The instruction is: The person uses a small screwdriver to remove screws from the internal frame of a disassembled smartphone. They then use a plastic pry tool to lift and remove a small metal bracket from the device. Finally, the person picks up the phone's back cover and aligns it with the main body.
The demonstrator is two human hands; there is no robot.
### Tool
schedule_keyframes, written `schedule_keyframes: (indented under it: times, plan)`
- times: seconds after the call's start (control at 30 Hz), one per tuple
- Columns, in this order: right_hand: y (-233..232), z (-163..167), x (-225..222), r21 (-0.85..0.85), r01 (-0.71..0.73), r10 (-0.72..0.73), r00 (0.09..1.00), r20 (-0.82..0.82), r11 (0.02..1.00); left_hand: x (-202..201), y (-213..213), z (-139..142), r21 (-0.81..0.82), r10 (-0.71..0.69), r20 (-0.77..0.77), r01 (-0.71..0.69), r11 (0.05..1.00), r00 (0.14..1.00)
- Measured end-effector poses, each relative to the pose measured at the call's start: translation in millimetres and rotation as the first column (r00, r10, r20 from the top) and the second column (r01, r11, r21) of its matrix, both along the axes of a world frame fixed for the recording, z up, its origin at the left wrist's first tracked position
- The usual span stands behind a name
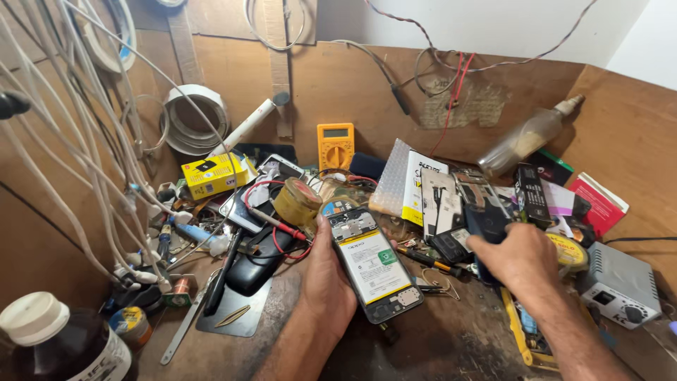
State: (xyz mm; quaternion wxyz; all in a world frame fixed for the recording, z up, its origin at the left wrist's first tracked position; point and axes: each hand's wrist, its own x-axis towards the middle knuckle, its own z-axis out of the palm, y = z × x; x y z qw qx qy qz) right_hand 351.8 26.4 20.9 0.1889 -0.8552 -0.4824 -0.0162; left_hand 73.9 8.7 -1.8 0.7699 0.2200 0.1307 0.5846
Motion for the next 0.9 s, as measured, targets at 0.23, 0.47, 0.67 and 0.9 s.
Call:
schedule_keyframes:
  times: [0.23, 0.47, 0.67, 0.9]
  plan:
    - [-30.4, 40.3, -61.2, 0.264, -0.217, 0.275, 0.939, -0.207, 0.94, 3.7, 2.7, -2.7, 0.026, 0.025, 0.019, -0.025, 0.999, 1.0]
    - [-56.1, 43.6, -151.3, 0.281, -0.433, 0.502, 0.826, -0.256, 0.856, 0.7, -2.9, 2.9, 0.026, 0.069, 0.013, -0.069, 0.997, 0.998]
    - [-60.5, 38.6, -168.3, 0.38, -0.573, 0.644, 0.76, -0.087, 0.727, 1.1, -8.1, 11.1, 0.046, 0.115, 0.001, -0.115, 0.992, 0.993]
    - [-61.2, 32.7, -167.0, 0.387, -0.599, 0.665, 0.745, -0.052, 0.701, -0.6, -8.8, 14.4, 0.038, 0.129, -0.03, -0.128, 0.991, 0.991]
